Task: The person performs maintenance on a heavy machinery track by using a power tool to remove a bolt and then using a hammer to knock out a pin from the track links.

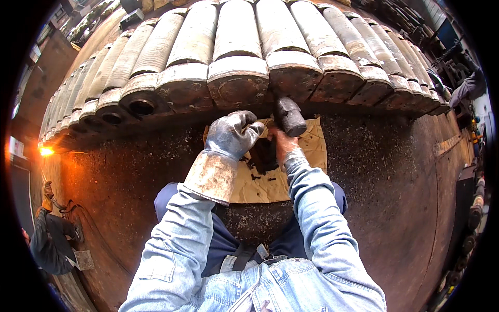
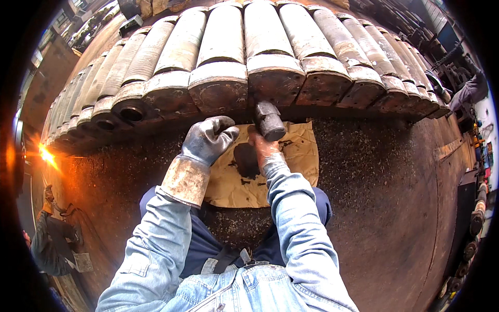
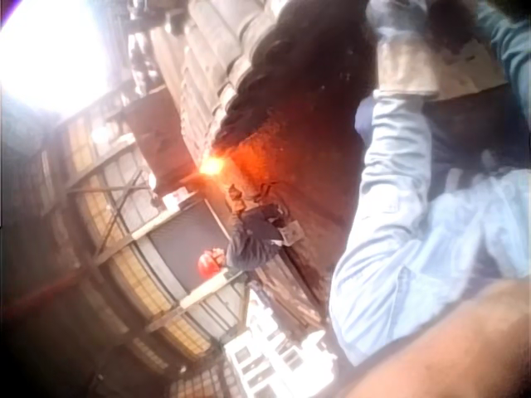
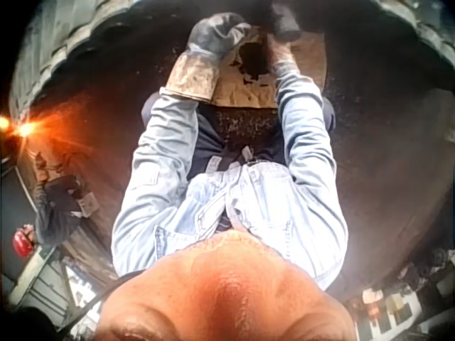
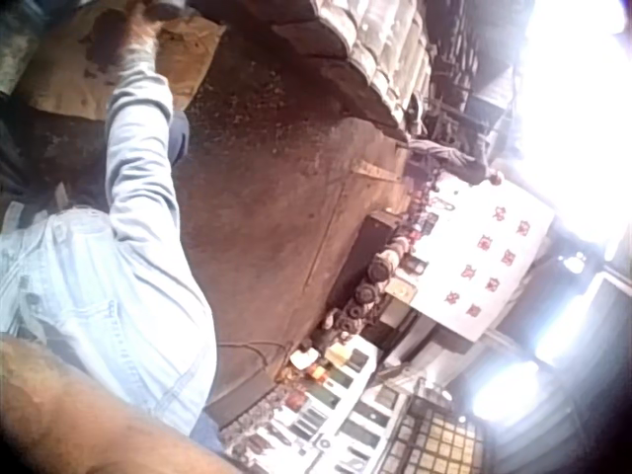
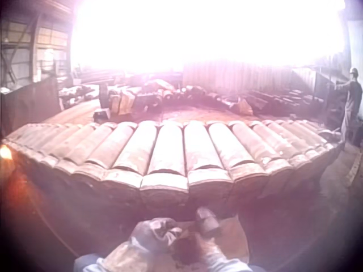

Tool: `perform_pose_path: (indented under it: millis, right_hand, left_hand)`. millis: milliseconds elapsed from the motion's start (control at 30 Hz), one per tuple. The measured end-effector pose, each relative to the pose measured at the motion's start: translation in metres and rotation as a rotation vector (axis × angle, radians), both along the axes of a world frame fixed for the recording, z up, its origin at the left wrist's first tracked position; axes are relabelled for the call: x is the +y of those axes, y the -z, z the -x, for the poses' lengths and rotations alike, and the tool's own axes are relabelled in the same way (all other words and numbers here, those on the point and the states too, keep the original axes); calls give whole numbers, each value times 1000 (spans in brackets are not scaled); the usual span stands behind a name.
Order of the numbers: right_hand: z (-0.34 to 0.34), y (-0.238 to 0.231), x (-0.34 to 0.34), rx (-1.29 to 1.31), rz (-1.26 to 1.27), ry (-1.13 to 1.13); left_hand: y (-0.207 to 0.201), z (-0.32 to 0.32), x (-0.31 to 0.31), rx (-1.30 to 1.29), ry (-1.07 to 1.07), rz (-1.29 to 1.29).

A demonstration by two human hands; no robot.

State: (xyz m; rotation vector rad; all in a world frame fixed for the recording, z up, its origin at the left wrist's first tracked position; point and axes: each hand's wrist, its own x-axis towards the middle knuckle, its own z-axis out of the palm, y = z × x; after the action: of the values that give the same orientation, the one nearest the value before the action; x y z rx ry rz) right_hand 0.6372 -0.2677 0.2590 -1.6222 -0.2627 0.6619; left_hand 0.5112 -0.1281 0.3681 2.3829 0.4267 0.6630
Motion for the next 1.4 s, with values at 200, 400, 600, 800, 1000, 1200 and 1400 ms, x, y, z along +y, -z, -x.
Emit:
perform_pose_path:
  millis: [200, 400, 600, 800, 1000, 1200, 1400]
  right_hand:
    - [-10, 56, 13, -260, -35, 133]
    - [-15, 19, 10, -126, -152, 71]
    - [-16, 13, 6, 6, -131, 113]
    - [-20, 18, 6, -349, 94, 32]
    - [-27, 18, 2, -439, 166, -26]
    - [-15, 0, -5, -451, 57, 20]
    - [-18, 2, -10, -646, 38, -42]
  left_hand:
    - [-1, -11, -5, 32, 18, 65]
    - [-1, 2, 3, 25, 0, 153]
    - [1, 0, 1, 23, -3, 261]
    - [2, 7, 8, 37, 8, 295]
    - [3, 8, 10, 106, -32, 414]
    - [25, -4, 19, 104, -33, 476]
    - [28, -19, 20, 118, -35, 658]
